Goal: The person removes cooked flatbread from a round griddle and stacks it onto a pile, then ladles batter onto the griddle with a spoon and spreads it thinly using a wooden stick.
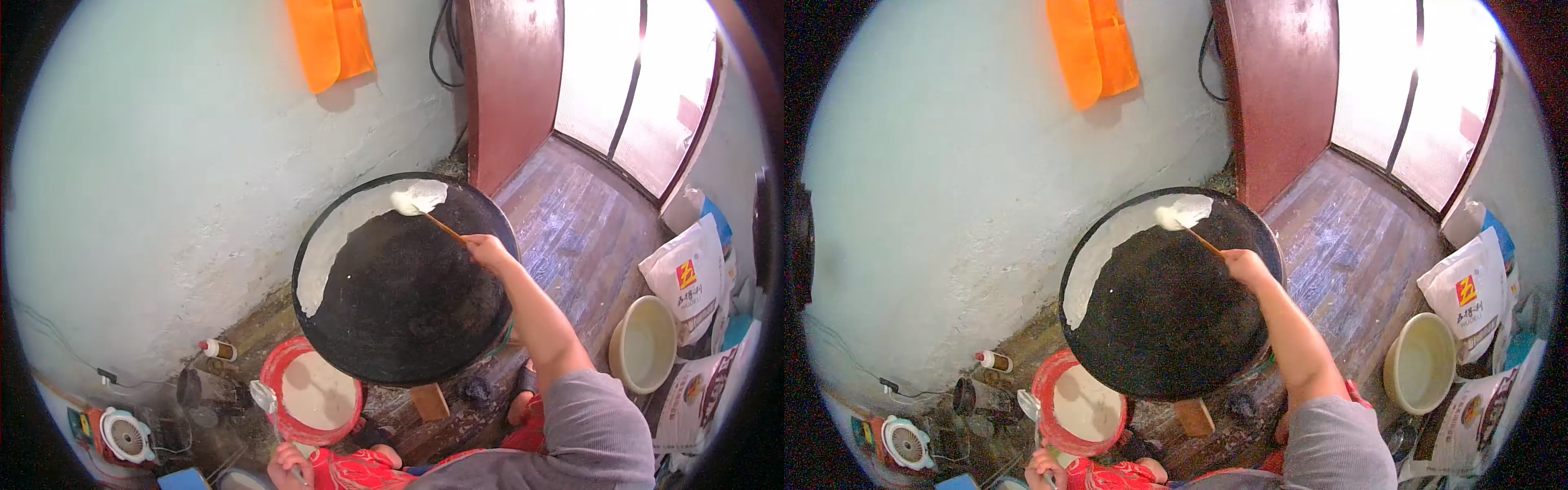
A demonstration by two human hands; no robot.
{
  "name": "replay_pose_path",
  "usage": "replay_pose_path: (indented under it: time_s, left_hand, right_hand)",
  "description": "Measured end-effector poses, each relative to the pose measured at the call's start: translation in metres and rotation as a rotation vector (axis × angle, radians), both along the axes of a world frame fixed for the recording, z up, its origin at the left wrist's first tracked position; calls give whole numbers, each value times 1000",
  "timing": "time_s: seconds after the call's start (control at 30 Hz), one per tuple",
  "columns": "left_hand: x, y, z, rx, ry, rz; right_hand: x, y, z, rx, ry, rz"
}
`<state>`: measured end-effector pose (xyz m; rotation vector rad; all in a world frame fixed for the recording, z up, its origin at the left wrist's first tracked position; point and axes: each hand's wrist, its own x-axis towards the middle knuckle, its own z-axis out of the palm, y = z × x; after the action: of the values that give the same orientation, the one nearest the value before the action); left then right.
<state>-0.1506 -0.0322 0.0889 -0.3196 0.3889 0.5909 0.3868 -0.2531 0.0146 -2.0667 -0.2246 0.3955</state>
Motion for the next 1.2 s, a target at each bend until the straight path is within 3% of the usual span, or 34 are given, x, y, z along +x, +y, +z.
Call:
replay_pose_path:
  time_s: [0.07, 0.1, 0.17, 0.23, 0.37, 0.43, 0.5, 0.53, 0.63, 0.77, 0.83, 0.9, 1.07, 1.17, 1.2]
  left_hand:
    - [-2, 2, -7, -15, -10, -27]
    - [-1, 0, -7, -19, -11, -21]
    - [0, -4, -7, 122, 104, -11]
    - [0, -1, -12, 2, 235, -24]
    - [2, -3, -10, 47, 227, 6]
    - [-2, -4, -11, 46, 220, -11]
    - [-6, -6, -14, 89, 158, -34]
    - [-8, -4, -17, 87, 161, -33]
    - [-10, -3, -18, 143, 191, -71]
    - [4, -10, 3, 29, 283, -5]
    - [2, -11, -2, 76, 309, -2]
    - [0, -10, -6, 78, 283, 9]
    - [-6, -6, -9, 82, 199, -31]
    - [-8, -7, -8, 58, 212, -49]
    - [-8, -9, -8, 56, 217, -45]
  right_hand:
    - [-2, -12, -3, -122, -160, -120]
    - [-3, -14, 2, -125, -12, -222]
    - [1, 4, -21, 12, -56, -75]
    - [-14, 30, -21, -87, -117, 84]
    - [-59, 19, 57, -353, -103, 144]
    - [-68, -1, 60, -401, -107, -73]
    - [-62, -17, 25, -328, -100, -216]
    - [-66, -9, 15, -192, -104, -179]
    - [-91, 39, 12, -168, -157, 30]
    - [-87, 49, 55, -279, -178, 49]
    - [-70, 53, 32, -246, -123, -72]
    - [-84, 66, 36, -302, -174, 170]
    - [-91, 43, 36, -307, -177, 259]
    - [-83, 17, 28, -292, -146, -133]
    - [-84, 18, 27, -323, -160, -146]
